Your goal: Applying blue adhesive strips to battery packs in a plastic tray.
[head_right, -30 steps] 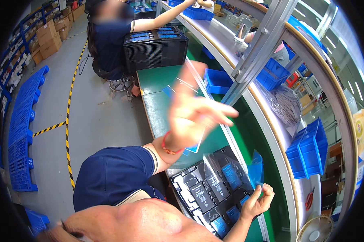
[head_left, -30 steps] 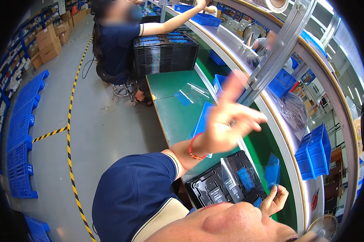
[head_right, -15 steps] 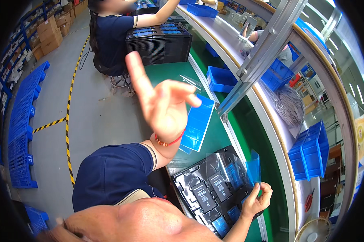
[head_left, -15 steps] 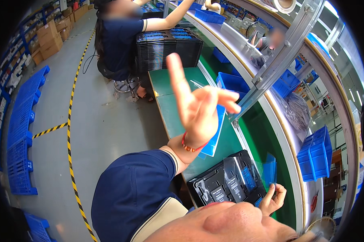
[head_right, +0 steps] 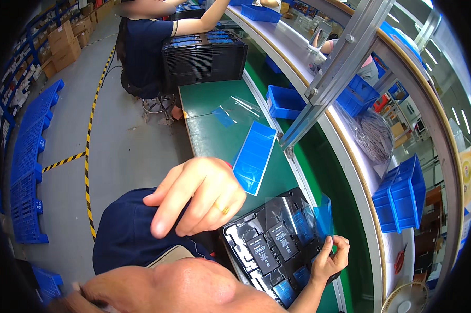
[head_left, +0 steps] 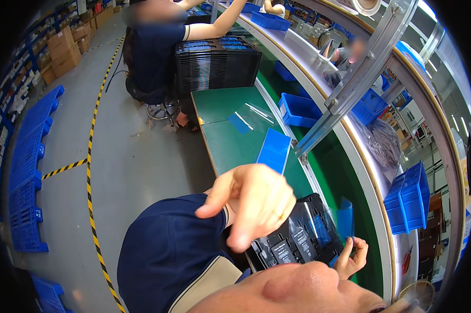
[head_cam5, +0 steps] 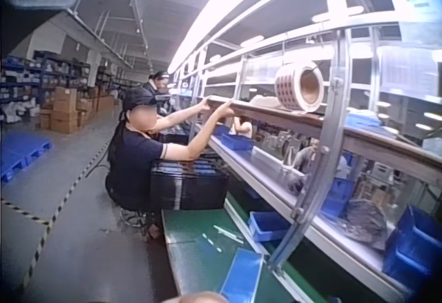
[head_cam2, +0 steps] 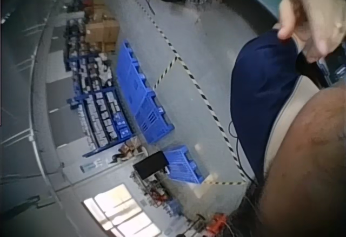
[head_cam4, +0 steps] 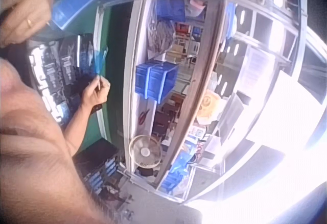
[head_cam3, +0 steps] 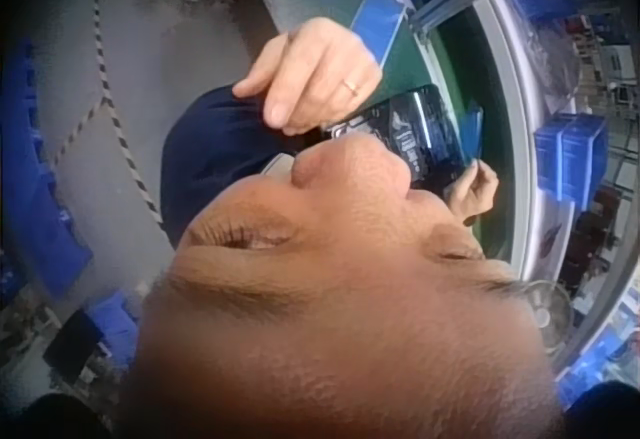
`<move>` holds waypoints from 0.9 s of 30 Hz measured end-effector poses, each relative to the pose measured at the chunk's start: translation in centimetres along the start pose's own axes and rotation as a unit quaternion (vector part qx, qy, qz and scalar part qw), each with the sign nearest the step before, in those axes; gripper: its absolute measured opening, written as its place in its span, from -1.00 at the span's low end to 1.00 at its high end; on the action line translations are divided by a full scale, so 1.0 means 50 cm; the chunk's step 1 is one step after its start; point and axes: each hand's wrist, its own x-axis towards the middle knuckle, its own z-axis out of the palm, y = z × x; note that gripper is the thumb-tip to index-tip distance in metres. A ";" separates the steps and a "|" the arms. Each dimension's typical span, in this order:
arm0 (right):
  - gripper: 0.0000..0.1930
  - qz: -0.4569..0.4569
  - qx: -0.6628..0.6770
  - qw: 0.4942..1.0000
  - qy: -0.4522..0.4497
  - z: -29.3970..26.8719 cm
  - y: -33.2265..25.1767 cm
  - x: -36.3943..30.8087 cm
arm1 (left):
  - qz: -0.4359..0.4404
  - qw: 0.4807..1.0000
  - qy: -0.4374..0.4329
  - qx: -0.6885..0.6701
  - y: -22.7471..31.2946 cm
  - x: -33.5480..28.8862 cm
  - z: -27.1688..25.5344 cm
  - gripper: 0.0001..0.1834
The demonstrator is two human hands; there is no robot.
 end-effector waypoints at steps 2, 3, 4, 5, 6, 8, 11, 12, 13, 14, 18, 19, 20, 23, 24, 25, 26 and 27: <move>-0.92 0.002 -0.002 1.000 0.002 0.000 0.000 0.000 | -0.060 0.991 -0.116 0.007 0.003 -0.002 -0.003 -0.43; -0.92 0.002 -0.008 1.000 0.001 -0.001 0.001 -0.001 | -0.060 0.991 -0.115 0.006 0.002 -0.002 -0.002 -0.43; -0.92 -0.001 -0.012 1.000 -0.003 0.000 0.000 0.000 | -0.105 0.979 -0.164 0.064 0.004 -0.001 0.005 -0.45; -0.92 -0.001 -0.011 1.000 -0.005 0.002 -0.001 0.002 | -0.150 0.958 -0.212 0.122 0.004 -0.001 0.010 -0.47; -0.92 -0.004 -0.004 1.000 -0.008 0.005 -0.001 0.004 | -0.150 0.958 -0.211 0.124 -0.002 -0.006 0.015 -0.47; -0.92 -0.004 0.002 1.000 -0.010 0.004 0.000 0.003 | -0.121 0.973 -0.169 0.097 -0.020 -0.010 0.020 -0.51; -0.92 -0.005 -0.008 1.000 -0.015 0.000 -0.004 0.003 | -0.133 0.973 -0.169 0.087 -0.021 -0.012 0.019 -0.56; -0.92 -0.002 -0.013 1.000 -0.018 -0.002 -0.007 0.002 | -0.131 0.972 -0.169 0.095 -0.022 -0.012 0.020 -0.57; -0.92 0.000 -0.017 1.000 -0.019 -0.002 -0.008 0.003 | -0.131 0.972 -0.169 0.094 -0.023 -0.013 0.020 -0.57; -0.92 0.000 -0.017 1.000 -0.019 -0.001 -0.008 0.003 | -0.125 0.975 -0.156 0.100 -0.025 -0.015 0.022 -0.58; -0.92 -0.007 -0.006 1.000 -0.021 -0.001 -0.003 0.000 | -0.114 0.979 -0.127 0.108 -0.035 -0.024 0.026 -0.60; -0.92 -0.005 -0.007 1.000 -0.024 -0.001 -0.003 0.000 | -0.113 0.979 -0.127 0.109 -0.035 -0.023 0.028 -0.60; -0.92 -0.005 -0.007 1.000 -0.025 -0.002 -0.003 0.000 | -0.114 0.979 -0.125 0.112 -0.036 -0.022 0.029 -0.61; -0.92 -0.006 -0.004 1.000 -0.019 0.001 -0.004 0.002 | -0.117 0.978 -0.122 0.124 -0.036 -0.019 0.032 -0.62; -0.92 -0.006 -0.007 1.000 -0.019 0.001 -0.005 0.002 | -0.119 0.976 -0.122 0.134 -0.035 -0.019 0.033 -0.63; -0.92 -0.005 -0.010 1.000 -0.019 0.001 -0.005 0.003 | -0.119 0.976 -0.122 0.134 -0.036 -0.019 0.033 -0.63; -0.92 -0.005 -0.010 1.000 -0.019 0.001 -0.007 0.004 | -0.121 0.976 -0.122 0.133 -0.037 -0.019 0.033 -0.63; -0.92 -0.003 -0.012 1.000 -0.020 0.003 -0.010 0.006 | -0.123 0.976 -0.122 0.132 -0.038 -0.018 0.032 -0.63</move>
